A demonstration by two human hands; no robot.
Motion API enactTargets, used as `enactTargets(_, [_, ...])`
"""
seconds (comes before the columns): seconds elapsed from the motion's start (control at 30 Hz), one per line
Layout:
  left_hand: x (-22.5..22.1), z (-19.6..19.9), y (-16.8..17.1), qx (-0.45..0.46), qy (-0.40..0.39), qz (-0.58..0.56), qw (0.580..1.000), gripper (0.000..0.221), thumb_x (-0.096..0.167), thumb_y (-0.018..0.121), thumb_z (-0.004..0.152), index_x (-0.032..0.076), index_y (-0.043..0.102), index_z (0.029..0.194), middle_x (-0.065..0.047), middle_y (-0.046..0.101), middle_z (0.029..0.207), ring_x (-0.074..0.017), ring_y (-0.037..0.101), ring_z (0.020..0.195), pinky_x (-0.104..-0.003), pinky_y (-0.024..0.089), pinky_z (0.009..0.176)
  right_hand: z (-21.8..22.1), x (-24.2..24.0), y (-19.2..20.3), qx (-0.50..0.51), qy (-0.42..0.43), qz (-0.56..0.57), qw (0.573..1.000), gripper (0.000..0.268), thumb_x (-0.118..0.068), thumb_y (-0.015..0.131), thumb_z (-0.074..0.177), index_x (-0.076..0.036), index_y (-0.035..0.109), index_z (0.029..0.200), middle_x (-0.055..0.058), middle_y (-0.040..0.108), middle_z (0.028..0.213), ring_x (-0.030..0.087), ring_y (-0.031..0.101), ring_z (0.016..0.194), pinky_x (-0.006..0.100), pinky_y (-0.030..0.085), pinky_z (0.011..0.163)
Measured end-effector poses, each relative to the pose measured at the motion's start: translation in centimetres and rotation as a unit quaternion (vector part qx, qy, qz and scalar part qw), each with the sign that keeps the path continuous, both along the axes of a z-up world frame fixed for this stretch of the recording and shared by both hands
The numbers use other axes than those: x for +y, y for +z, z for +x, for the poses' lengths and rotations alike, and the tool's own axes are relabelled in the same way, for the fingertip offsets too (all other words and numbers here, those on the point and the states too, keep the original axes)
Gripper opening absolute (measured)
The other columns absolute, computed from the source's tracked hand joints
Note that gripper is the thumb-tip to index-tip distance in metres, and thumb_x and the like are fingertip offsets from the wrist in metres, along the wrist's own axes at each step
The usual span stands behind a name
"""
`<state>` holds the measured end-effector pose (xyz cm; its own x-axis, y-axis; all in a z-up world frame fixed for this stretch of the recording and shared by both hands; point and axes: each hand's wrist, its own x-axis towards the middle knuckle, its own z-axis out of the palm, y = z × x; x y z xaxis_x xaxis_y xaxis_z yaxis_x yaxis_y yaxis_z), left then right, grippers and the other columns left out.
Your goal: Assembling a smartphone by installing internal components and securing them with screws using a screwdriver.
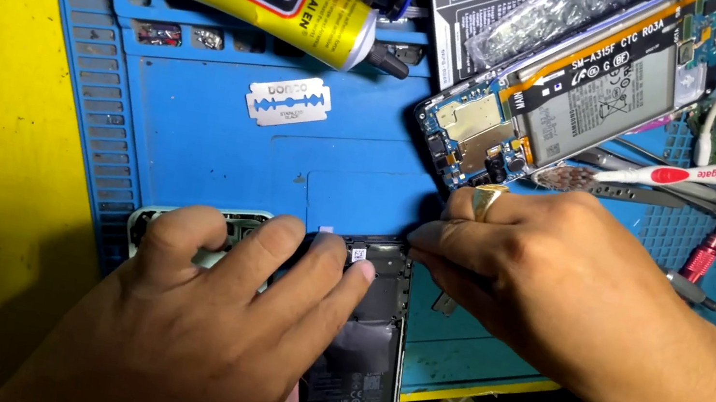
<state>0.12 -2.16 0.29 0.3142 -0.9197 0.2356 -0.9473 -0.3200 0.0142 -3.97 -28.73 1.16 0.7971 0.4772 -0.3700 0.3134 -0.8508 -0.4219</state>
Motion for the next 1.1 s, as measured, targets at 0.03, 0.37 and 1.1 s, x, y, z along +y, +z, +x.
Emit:
enactTargets(0.03, [-0.1,-0.1,0.0,0.000,-0.001,0.000,1.000,0.026,0.027,0.049,0.103,0.025,0.072,0.116,0.008,0.066,0.098,-0.0158,0.063,0.096,-0.036,0.030,0.077,0.0,0.0,0.0,0.000,-0.001,0.000,1.000,0.009,-0.025,0.066,0.097,-0.022,0.066,0.087,0.001,0.062,0.069,0.027,0.062,0.060,0.048,0.045,0.049])
enactTargets(0.37, [-0.3,-0.2,0.0,-0.009,-0.015,-0.002,1.000,0.028,0.028,0.047,0.106,0.027,0.072,0.116,0.008,0.069,0.120,-0.0140,0.060,0.098,-0.035,0.033,0.083,0.8,0.1,0.7,0.040,-0.057,0.099,0.993,0.012,-0.019,0.073,0.091,-0.018,0.079,0.101,-0.002,0.070,0.074,0.021,0.069,0.060,0.038,0.049,0.058])
enactTargets(1.1, [-0.2,-0.4,-0.1,0.063,-0.037,0.004,0.997,0.034,0.027,0.045,0.100,0.021,0.071,0.120,-0.001,0.071,0.129,-0.0201,0.060,0.092,-0.035,0.041,0.079,-3.6,2.1,0.6,0.205,-0.290,0.068,0.932,0.007,-0.027,0.081,0.083,-0.024,0.083,0.077,-0.010,0.081,0.072,0.008,0.072,0.060,0.027,0.053,0.058])
